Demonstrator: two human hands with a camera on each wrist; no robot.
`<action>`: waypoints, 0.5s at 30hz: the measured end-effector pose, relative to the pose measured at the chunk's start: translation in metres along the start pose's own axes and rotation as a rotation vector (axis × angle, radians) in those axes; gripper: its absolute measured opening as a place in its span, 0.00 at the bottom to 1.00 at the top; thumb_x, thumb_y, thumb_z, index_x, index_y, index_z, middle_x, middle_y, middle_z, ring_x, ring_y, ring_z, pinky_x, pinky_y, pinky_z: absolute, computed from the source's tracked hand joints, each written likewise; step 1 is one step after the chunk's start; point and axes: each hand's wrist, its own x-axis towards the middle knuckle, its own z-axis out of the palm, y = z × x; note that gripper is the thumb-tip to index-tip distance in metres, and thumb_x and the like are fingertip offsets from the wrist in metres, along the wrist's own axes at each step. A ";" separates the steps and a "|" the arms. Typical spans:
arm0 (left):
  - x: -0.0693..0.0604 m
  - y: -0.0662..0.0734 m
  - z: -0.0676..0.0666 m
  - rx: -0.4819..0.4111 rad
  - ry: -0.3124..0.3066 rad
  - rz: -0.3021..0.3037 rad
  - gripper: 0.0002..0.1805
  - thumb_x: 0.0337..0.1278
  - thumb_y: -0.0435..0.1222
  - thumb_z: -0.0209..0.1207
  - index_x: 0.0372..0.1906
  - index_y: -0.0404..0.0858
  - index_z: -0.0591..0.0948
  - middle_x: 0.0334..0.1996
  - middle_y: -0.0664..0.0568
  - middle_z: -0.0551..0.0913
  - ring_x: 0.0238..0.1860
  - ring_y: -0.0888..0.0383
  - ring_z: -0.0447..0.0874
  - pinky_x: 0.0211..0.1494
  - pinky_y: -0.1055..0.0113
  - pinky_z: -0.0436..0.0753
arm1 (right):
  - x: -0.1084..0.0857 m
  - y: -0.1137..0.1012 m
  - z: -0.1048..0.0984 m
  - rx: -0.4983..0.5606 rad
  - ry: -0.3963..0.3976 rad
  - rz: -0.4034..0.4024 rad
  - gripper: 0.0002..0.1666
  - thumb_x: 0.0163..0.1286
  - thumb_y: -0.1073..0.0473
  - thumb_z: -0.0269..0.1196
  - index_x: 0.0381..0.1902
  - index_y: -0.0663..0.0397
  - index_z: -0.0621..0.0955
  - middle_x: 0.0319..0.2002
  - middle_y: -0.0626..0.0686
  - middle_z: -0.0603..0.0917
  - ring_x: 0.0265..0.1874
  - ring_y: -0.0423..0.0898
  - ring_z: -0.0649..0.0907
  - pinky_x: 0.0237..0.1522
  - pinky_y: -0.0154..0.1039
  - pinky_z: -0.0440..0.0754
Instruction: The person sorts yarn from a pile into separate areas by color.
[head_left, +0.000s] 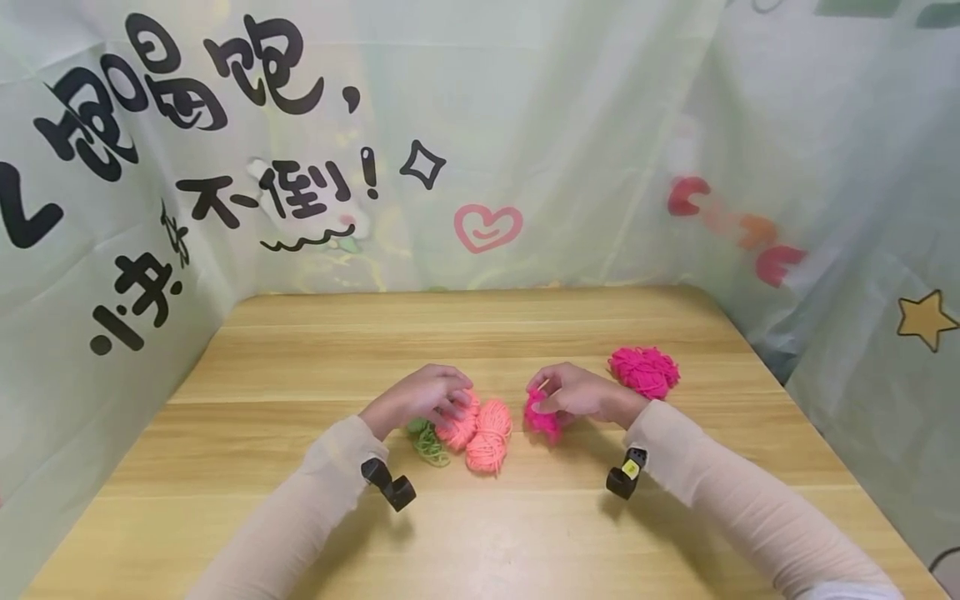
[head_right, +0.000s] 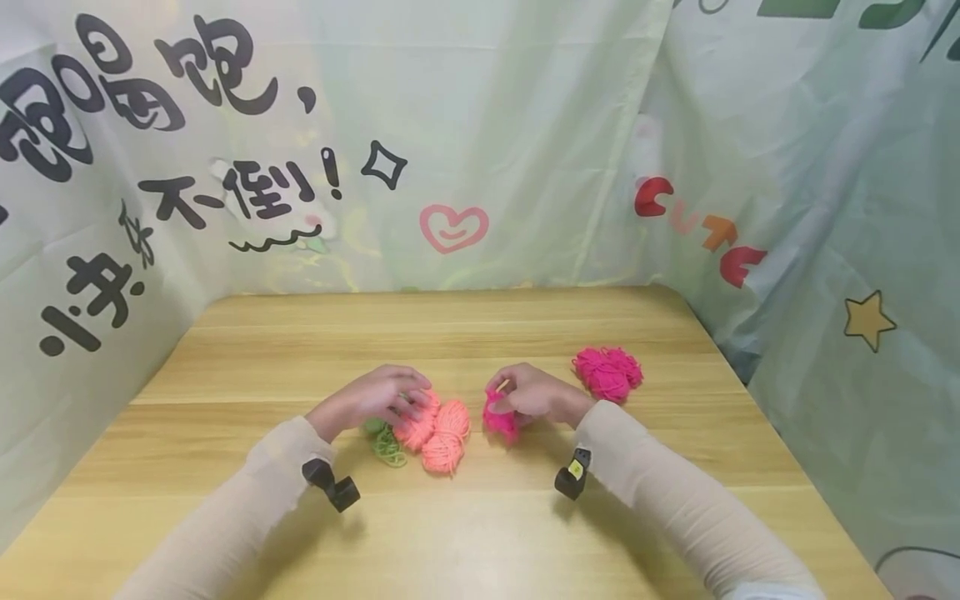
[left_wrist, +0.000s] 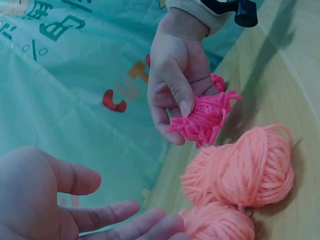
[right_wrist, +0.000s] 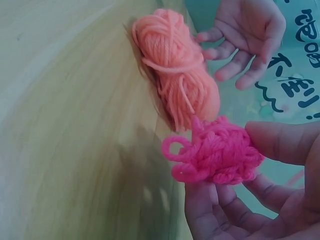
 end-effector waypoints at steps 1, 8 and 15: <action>-0.001 0.001 0.000 0.023 0.010 0.000 0.20 0.73 0.37 0.45 0.60 0.27 0.72 0.46 0.40 0.81 0.40 0.50 0.84 0.42 0.56 0.84 | 0.000 0.000 -0.001 0.002 0.002 0.001 0.23 0.63 0.71 0.62 0.55 0.72 0.72 0.41 0.61 0.77 0.35 0.50 0.83 0.37 0.44 0.85; -0.009 0.006 0.001 0.290 0.111 0.022 0.13 0.66 0.32 0.53 0.53 0.34 0.77 0.43 0.47 0.81 0.41 0.53 0.81 0.41 0.61 0.83 | -0.003 0.001 -0.009 -0.016 0.026 0.007 0.23 0.64 0.71 0.62 0.56 0.72 0.71 0.42 0.61 0.77 0.34 0.50 0.83 0.37 0.45 0.85; -0.011 0.007 0.005 0.514 0.140 0.045 0.13 0.61 0.34 0.59 0.49 0.37 0.80 0.40 0.49 0.82 0.41 0.53 0.81 0.44 0.60 0.81 | -0.005 0.001 -0.016 0.023 0.019 0.012 0.23 0.66 0.71 0.60 0.57 0.75 0.69 0.43 0.63 0.76 0.34 0.52 0.84 0.37 0.46 0.85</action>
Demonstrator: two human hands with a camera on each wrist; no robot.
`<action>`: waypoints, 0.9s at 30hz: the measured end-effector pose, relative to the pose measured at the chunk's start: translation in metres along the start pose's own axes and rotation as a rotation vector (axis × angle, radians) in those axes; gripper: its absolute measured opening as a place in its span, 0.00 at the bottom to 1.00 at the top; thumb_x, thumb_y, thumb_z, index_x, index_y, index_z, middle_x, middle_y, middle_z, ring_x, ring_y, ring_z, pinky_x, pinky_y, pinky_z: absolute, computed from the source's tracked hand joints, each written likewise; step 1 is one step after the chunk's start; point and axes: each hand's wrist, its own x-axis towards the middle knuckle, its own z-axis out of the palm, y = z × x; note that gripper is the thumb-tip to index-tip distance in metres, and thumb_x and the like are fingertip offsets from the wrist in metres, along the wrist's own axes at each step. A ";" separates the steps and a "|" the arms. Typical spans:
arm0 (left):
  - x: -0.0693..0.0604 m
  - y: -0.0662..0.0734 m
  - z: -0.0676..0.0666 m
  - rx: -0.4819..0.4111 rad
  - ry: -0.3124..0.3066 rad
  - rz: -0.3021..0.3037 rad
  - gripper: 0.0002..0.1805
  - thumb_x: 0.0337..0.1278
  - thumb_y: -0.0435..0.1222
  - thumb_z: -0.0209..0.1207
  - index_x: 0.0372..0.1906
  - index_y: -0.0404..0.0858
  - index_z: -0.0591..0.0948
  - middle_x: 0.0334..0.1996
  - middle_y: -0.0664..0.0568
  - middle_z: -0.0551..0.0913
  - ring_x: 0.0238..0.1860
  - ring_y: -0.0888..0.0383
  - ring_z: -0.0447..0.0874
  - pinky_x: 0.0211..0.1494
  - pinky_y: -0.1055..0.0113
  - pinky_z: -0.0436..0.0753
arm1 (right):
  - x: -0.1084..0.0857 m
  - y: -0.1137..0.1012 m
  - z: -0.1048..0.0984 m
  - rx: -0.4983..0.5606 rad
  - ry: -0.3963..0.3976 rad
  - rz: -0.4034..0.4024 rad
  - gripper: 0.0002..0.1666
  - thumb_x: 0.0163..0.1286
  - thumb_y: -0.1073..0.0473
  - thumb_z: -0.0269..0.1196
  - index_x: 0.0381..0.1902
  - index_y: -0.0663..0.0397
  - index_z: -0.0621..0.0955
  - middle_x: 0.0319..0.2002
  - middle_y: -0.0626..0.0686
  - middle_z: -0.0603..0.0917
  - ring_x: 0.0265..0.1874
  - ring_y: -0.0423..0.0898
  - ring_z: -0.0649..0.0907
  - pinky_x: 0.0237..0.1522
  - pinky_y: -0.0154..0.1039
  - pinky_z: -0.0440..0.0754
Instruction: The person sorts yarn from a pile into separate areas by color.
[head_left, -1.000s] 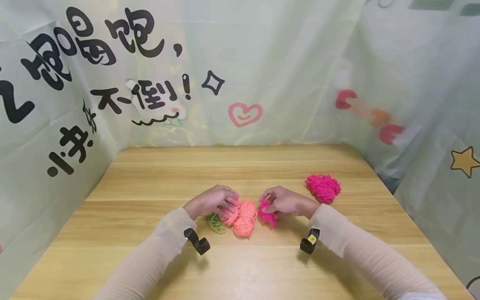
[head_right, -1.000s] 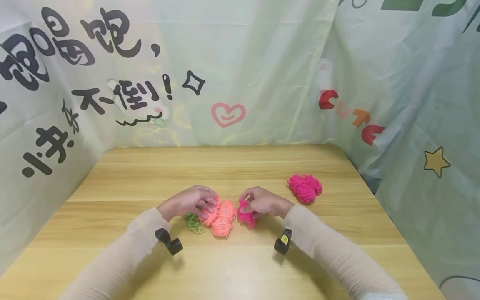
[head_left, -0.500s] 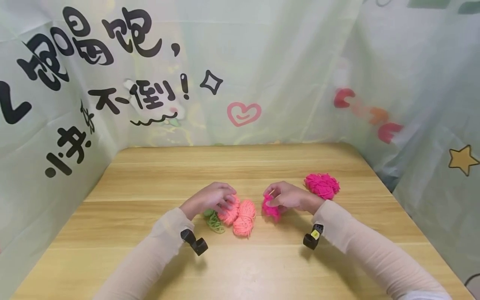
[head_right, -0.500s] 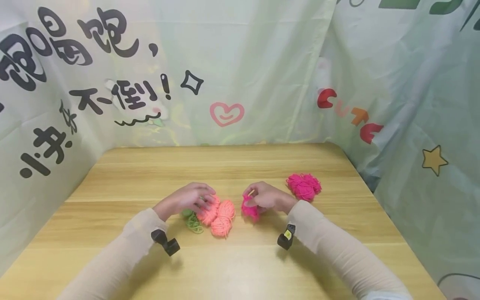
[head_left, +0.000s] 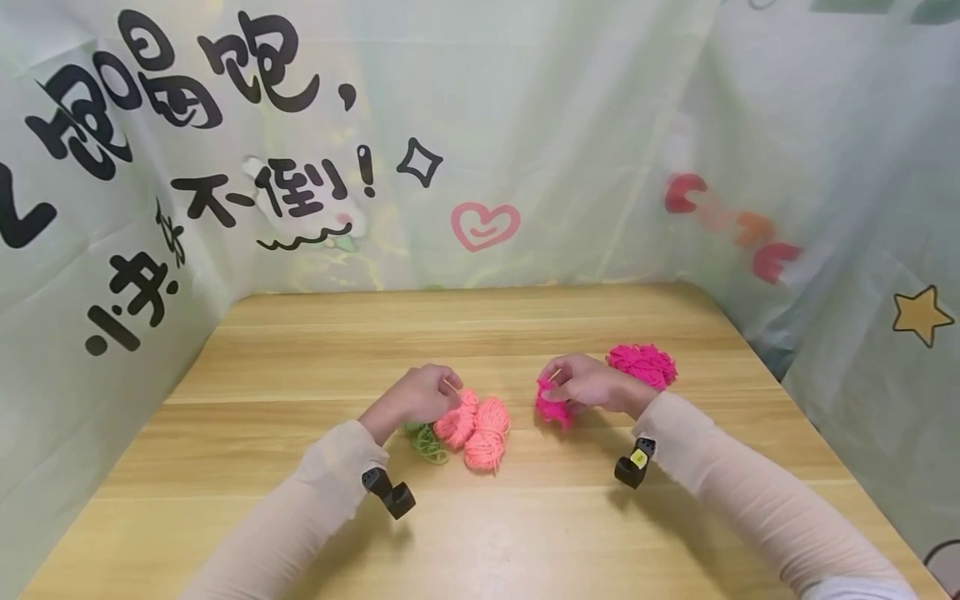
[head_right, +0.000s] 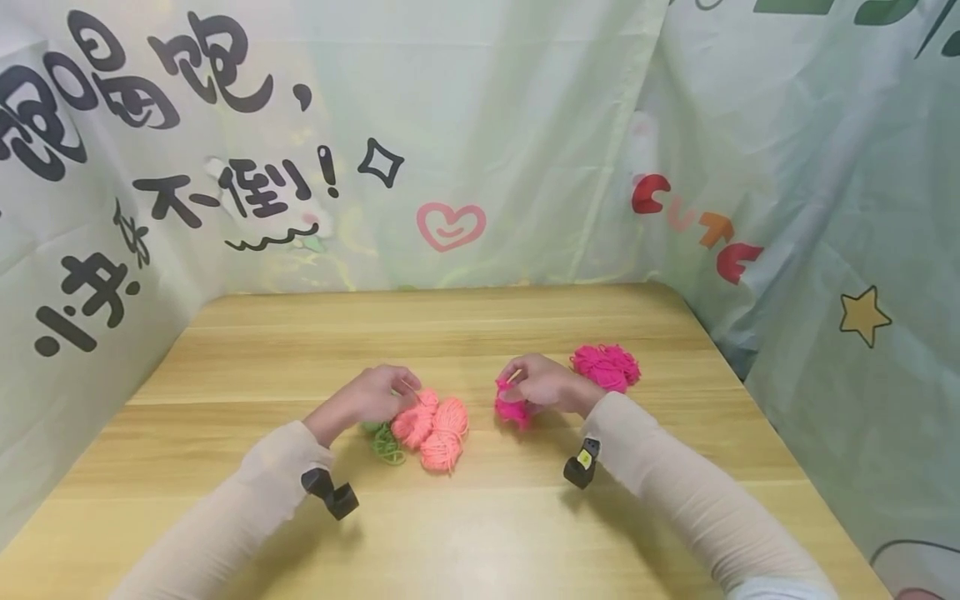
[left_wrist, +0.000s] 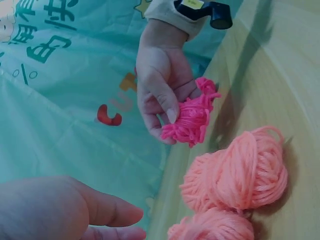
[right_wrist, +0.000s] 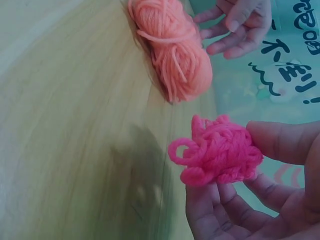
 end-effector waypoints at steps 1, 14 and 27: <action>0.000 0.000 0.000 0.010 0.000 0.001 0.13 0.60 0.34 0.59 0.50 0.37 0.80 0.40 0.49 0.82 0.41 0.53 0.81 0.44 0.60 0.81 | 0.000 0.000 -0.001 0.001 -0.001 0.001 0.23 0.67 0.71 0.60 0.57 0.75 0.69 0.44 0.63 0.76 0.35 0.52 0.85 0.37 0.46 0.85; -0.004 -0.004 0.009 0.116 -0.010 0.057 0.15 0.55 0.29 0.63 0.49 0.37 0.82 0.45 0.48 0.83 0.50 0.48 0.80 0.53 0.55 0.79 | -0.004 0.002 -0.011 0.020 0.005 -0.007 0.21 0.69 0.71 0.58 0.56 0.76 0.67 0.43 0.64 0.76 0.33 0.52 0.85 0.35 0.47 0.85; -0.001 -0.003 0.008 0.148 -0.003 0.070 0.14 0.57 0.32 0.63 0.49 0.38 0.82 0.45 0.48 0.83 0.50 0.48 0.80 0.54 0.55 0.79 | -0.009 0.003 -0.027 0.017 0.047 -0.018 0.22 0.68 0.70 0.59 0.55 0.75 0.67 0.42 0.62 0.75 0.31 0.51 0.84 0.33 0.47 0.85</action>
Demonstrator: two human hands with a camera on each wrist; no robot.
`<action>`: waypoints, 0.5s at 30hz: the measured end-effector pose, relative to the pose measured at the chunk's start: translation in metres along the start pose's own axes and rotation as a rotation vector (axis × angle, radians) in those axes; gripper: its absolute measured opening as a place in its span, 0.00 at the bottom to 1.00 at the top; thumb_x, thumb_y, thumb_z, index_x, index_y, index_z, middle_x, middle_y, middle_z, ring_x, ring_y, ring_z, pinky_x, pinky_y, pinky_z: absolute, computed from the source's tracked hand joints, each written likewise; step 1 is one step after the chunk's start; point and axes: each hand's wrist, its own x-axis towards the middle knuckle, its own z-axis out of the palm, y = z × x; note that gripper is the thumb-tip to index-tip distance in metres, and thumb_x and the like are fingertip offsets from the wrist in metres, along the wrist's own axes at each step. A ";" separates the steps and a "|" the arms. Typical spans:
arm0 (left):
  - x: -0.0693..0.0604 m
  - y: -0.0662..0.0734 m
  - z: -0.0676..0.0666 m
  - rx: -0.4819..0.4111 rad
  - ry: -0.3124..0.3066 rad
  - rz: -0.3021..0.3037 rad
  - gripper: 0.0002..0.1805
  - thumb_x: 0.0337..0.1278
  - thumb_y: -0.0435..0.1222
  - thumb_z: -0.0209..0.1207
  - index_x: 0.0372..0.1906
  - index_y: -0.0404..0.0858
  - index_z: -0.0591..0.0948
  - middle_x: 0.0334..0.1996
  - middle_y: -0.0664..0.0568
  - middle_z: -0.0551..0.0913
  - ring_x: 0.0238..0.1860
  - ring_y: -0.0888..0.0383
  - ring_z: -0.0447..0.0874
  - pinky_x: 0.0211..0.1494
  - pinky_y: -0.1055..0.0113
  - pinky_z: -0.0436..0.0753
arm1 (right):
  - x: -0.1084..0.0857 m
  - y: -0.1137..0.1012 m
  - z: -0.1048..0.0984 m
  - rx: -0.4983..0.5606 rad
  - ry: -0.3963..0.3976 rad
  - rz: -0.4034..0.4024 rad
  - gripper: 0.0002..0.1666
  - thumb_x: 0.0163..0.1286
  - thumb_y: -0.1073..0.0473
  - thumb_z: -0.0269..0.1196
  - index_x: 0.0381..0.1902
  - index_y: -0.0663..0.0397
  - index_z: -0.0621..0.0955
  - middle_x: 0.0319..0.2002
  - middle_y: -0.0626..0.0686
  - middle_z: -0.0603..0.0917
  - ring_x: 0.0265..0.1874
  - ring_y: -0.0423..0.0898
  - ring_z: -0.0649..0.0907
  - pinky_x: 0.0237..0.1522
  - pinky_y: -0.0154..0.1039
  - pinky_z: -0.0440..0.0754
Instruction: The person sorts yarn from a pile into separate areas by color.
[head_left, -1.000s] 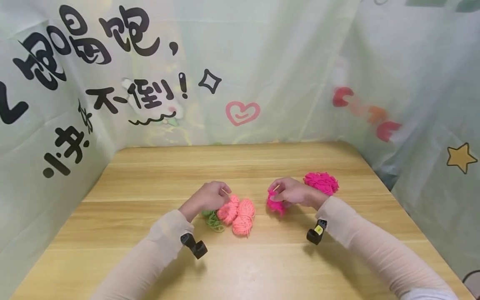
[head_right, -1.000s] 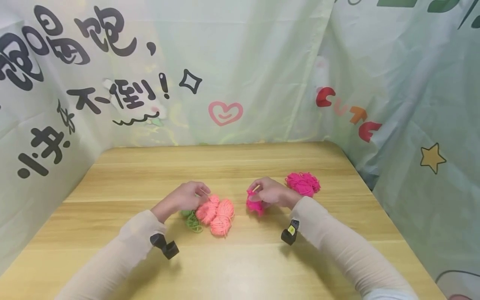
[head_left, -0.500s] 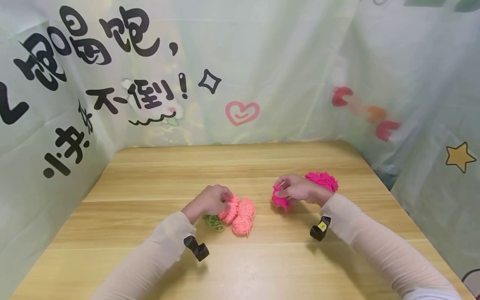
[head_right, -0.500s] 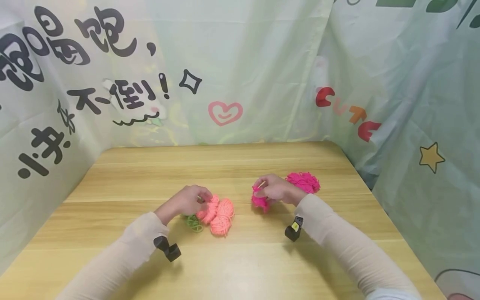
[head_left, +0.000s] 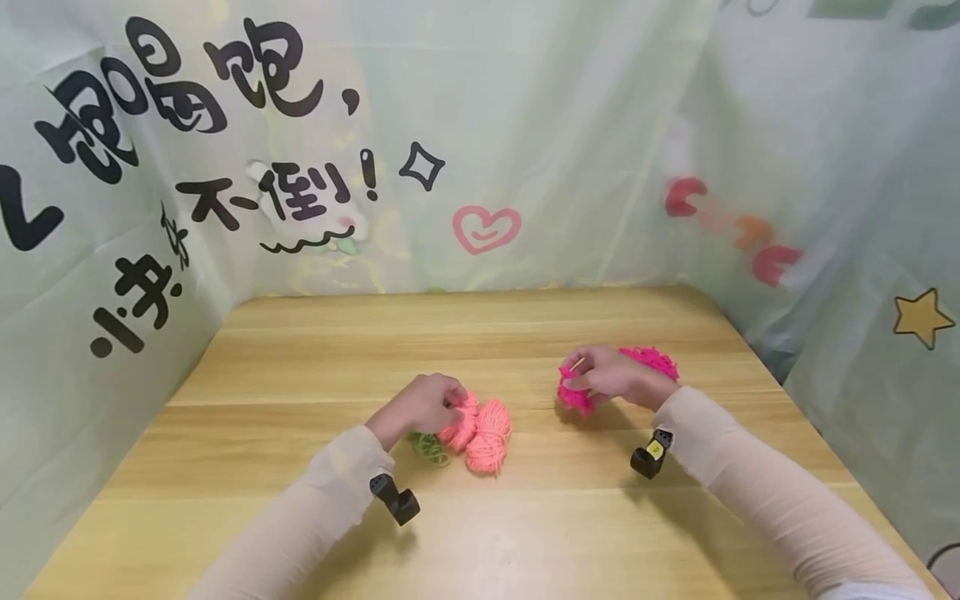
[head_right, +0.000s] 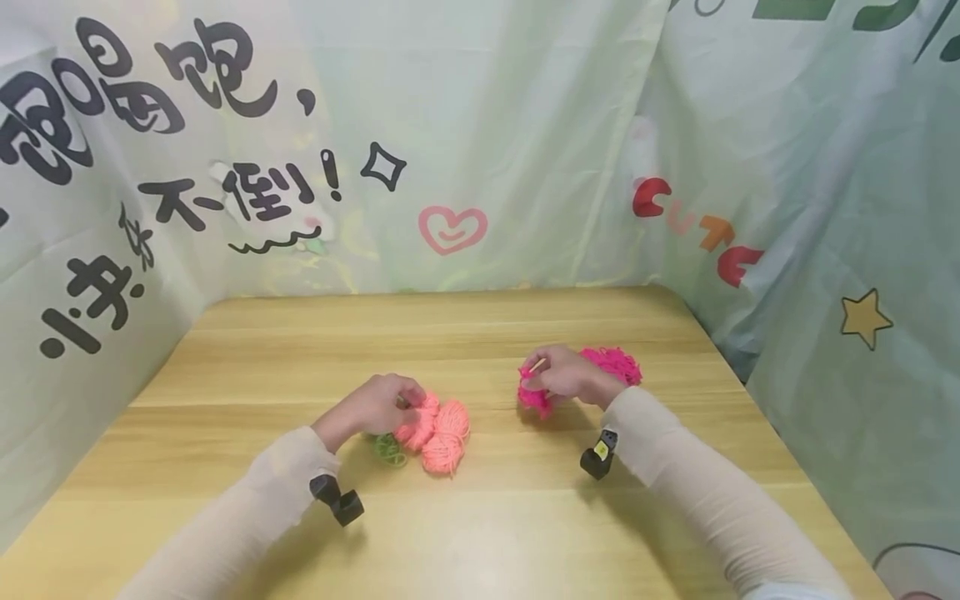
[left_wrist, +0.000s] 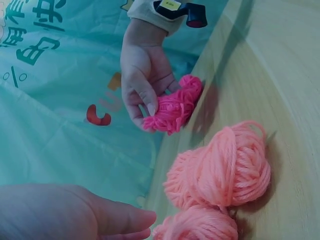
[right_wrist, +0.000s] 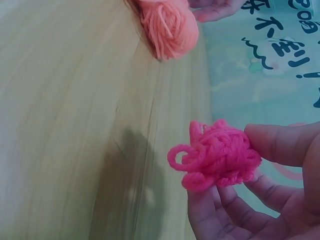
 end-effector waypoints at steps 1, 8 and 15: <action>0.000 0.000 0.000 0.004 0.001 0.004 0.14 0.57 0.32 0.63 0.49 0.37 0.82 0.44 0.48 0.83 0.50 0.48 0.80 0.54 0.55 0.79 | 0.000 0.000 -0.001 0.001 0.006 0.004 0.22 0.68 0.70 0.59 0.56 0.75 0.67 0.42 0.62 0.75 0.31 0.51 0.84 0.33 0.46 0.85; 0.002 0.001 0.004 0.010 0.012 0.007 0.17 0.49 0.27 0.64 0.48 0.36 0.82 0.43 0.46 0.82 0.48 0.49 0.79 0.51 0.56 0.80 | 0.000 0.001 -0.008 -0.042 0.049 0.035 0.24 0.69 0.67 0.60 0.58 0.72 0.67 0.43 0.61 0.75 0.31 0.50 0.83 0.33 0.47 0.85; 0.002 0.001 0.006 0.060 0.022 0.009 0.19 0.45 0.24 0.64 0.48 0.35 0.82 0.44 0.46 0.82 0.49 0.49 0.79 0.53 0.57 0.79 | 0.000 0.001 -0.011 -0.094 0.069 0.030 0.22 0.69 0.67 0.61 0.56 0.72 0.69 0.44 0.63 0.76 0.32 0.49 0.82 0.35 0.46 0.85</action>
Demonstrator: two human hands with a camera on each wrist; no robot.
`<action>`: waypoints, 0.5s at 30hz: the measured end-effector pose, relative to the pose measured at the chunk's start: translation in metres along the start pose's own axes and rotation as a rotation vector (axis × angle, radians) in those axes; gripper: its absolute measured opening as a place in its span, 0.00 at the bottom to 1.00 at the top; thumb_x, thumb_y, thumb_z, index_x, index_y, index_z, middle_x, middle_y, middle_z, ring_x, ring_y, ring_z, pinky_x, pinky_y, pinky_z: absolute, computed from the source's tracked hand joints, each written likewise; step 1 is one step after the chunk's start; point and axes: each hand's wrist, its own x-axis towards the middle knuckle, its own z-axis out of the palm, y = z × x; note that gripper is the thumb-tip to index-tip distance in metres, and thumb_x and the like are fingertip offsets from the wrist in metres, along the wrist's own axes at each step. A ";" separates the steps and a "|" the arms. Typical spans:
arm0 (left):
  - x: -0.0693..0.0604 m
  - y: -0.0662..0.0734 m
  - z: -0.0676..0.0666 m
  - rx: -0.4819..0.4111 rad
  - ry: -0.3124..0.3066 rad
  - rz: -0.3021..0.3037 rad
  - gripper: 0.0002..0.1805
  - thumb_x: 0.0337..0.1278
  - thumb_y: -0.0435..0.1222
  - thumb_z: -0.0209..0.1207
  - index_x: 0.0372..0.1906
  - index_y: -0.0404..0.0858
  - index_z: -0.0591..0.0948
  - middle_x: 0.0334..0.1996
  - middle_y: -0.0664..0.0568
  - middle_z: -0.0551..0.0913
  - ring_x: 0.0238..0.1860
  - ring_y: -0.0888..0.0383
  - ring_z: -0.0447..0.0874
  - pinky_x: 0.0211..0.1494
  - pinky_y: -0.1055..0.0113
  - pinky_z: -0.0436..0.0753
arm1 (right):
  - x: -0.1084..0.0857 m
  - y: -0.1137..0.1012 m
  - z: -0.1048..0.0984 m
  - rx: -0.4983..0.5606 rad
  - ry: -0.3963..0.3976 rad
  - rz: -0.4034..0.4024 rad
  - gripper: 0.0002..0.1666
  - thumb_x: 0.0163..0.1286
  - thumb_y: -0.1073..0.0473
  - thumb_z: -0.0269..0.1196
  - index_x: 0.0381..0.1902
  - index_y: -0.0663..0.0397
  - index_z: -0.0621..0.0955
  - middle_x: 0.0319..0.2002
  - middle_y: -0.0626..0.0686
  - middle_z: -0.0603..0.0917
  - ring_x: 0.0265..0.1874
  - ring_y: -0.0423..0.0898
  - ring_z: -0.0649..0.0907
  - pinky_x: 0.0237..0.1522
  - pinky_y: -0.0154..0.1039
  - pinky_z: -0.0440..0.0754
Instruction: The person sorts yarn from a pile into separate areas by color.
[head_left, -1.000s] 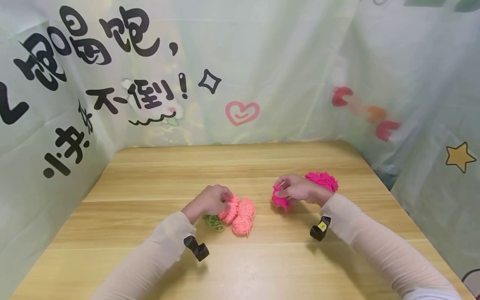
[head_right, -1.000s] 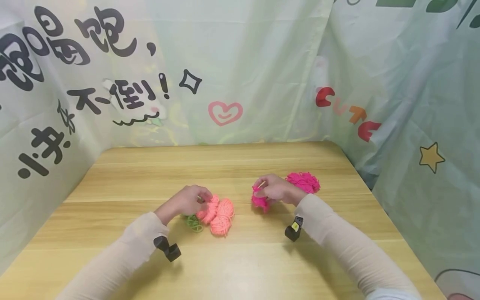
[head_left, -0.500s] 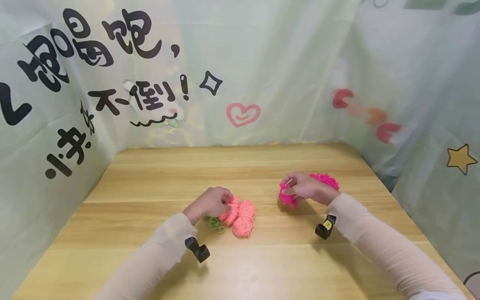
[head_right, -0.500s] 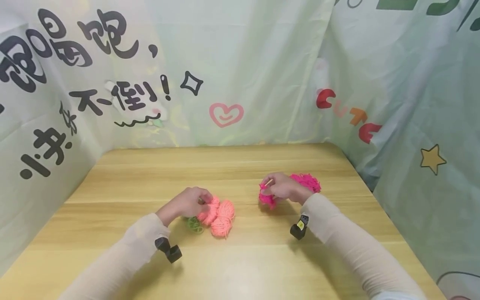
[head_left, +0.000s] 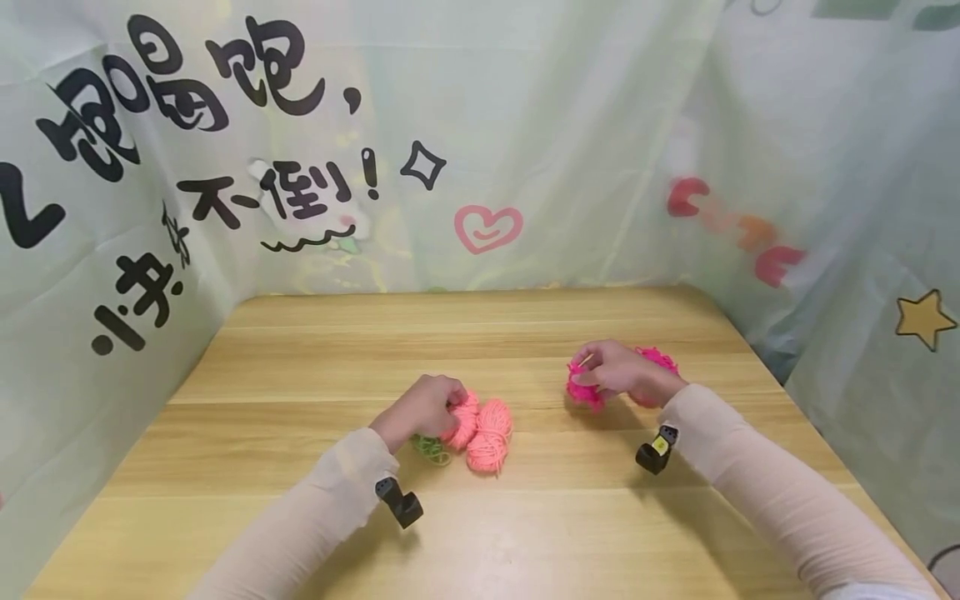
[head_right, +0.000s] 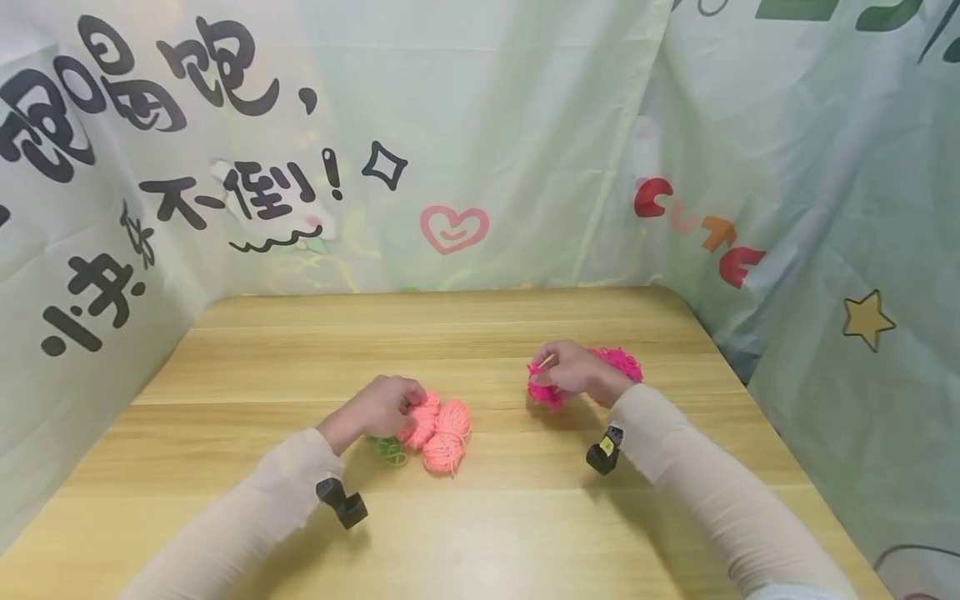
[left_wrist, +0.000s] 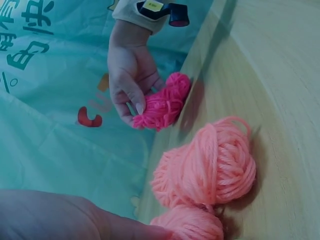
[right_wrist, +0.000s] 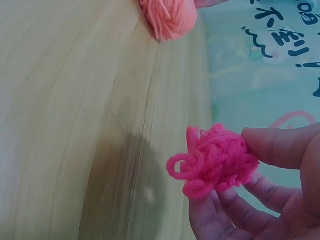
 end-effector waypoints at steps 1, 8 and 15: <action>0.000 0.000 0.000 0.007 0.002 0.001 0.20 0.44 0.24 0.64 0.48 0.35 0.82 0.44 0.46 0.82 0.49 0.49 0.78 0.53 0.57 0.79 | 0.000 0.000 0.000 -0.004 0.000 -0.003 0.21 0.69 0.67 0.60 0.55 0.72 0.69 0.44 0.63 0.76 0.33 0.49 0.83 0.36 0.45 0.85; 0.000 -0.001 0.000 0.032 0.013 0.015 0.19 0.44 0.25 0.64 0.47 0.35 0.82 0.42 0.47 0.82 0.49 0.50 0.78 0.53 0.57 0.79 | 0.001 0.005 -0.008 -0.085 0.020 -0.021 0.17 0.68 0.67 0.61 0.51 0.71 0.71 0.45 0.63 0.77 0.34 0.49 0.83 0.36 0.44 0.85; 0.000 -0.002 0.002 0.032 0.013 0.030 0.18 0.46 0.26 0.65 0.47 0.35 0.82 0.43 0.47 0.82 0.49 0.50 0.78 0.53 0.56 0.79 | 0.001 0.008 -0.016 -0.134 0.055 -0.002 0.16 0.67 0.66 0.62 0.49 0.68 0.72 0.44 0.63 0.78 0.33 0.48 0.81 0.34 0.43 0.84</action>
